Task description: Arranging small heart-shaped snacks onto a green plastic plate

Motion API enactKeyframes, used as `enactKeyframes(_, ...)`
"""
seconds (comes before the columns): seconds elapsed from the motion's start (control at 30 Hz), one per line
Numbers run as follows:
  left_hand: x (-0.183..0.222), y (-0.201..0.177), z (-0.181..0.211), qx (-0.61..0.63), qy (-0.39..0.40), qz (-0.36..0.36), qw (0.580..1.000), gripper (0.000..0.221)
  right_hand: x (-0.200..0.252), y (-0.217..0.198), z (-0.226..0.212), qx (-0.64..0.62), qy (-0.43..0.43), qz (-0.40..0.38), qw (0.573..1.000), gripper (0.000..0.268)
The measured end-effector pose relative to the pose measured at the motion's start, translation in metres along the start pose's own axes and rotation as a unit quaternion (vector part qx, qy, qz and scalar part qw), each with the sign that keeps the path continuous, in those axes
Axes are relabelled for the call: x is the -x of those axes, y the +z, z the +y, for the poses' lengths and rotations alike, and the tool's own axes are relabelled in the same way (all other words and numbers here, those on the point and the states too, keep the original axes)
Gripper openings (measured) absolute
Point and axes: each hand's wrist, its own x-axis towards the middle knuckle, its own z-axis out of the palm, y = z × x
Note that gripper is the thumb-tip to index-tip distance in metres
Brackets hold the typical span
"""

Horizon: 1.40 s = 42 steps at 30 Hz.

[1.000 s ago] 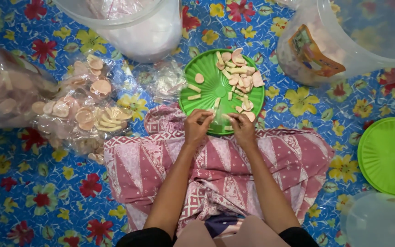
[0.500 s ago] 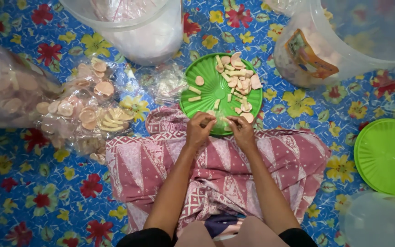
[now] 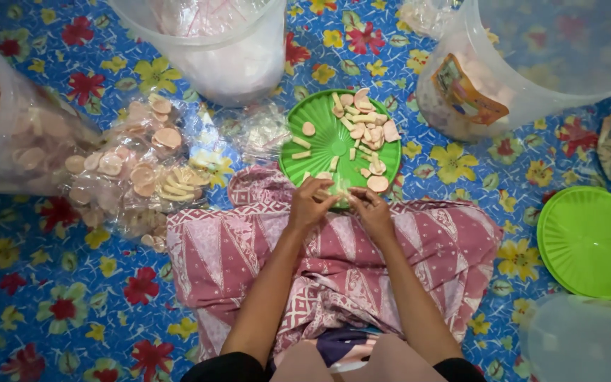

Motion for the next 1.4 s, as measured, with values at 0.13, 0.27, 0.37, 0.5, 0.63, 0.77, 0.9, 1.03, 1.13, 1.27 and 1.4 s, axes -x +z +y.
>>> enactKeyframes(0.13,0.004,-0.003,0.003,0.001,0.026,-0.030,0.999,0.037,0.001,-0.003,0.011,-0.031,0.011,0.013,0.999,0.022)
enactKeyframes(0.27,0.008,-0.002,0.003,-0.005,0.041,-0.062,0.997,0.038,0.001,-0.004,0.014,-0.038,0.019,0.024,0.999,0.019)
enactKeyframes(0.37,0.009,-0.003,0.008,0.007,0.051,-0.078,0.996,0.037,-0.010,-0.008,0.037,-0.057,0.024,0.041,0.997,0.020)
enactKeyframes(0.5,0.010,-0.008,0.027,0.039,-0.044,-0.073,0.996,0.029,-0.017,-0.014,0.052,-0.056,-0.009,0.055,0.997,0.017)
enactKeyframes(0.63,0.008,-0.015,0.050,0.070,-0.091,-0.083,0.990,0.035,-0.025,-0.017,0.075,-0.047,-0.035,0.063,0.996,0.013)
enactKeyframes(0.77,0.008,-0.013,0.044,0.075,-0.108,-0.092,0.987,0.041,-0.018,-0.014,0.058,-0.003,-0.053,0.073,0.996,0.011)
enactKeyframes(0.9,0.008,-0.010,0.036,0.093,-0.134,-0.096,0.982,0.044,-0.021,-0.013,0.059,-0.028,-0.066,0.063,0.995,0.010)
enactKeyframes(1.03,0.004,-0.011,0.044,0.103,-0.146,-0.072,0.981,0.044,-0.020,-0.012,0.059,-0.077,-0.063,0.051,0.994,0.032)
enactKeyframes(1.13,0.004,-0.008,0.038,0.088,-0.153,-0.066,0.982,0.043,-0.025,-0.013,0.063,-0.080,-0.067,0.046,0.993,0.040)
enactKeyframes(1.27,0.002,-0.007,0.038,0.046,-0.128,-0.060,0.989,0.040,-0.014,-0.008,0.034,-0.077,-0.054,0.031,0.995,0.038)
enactKeyframes(1.4,0.003,0.000,0.022,0.039,-0.092,-0.066,0.993,0.035,-0.026,-0.012,0.057,-0.083,-0.070,-0.008,0.994,0.038)
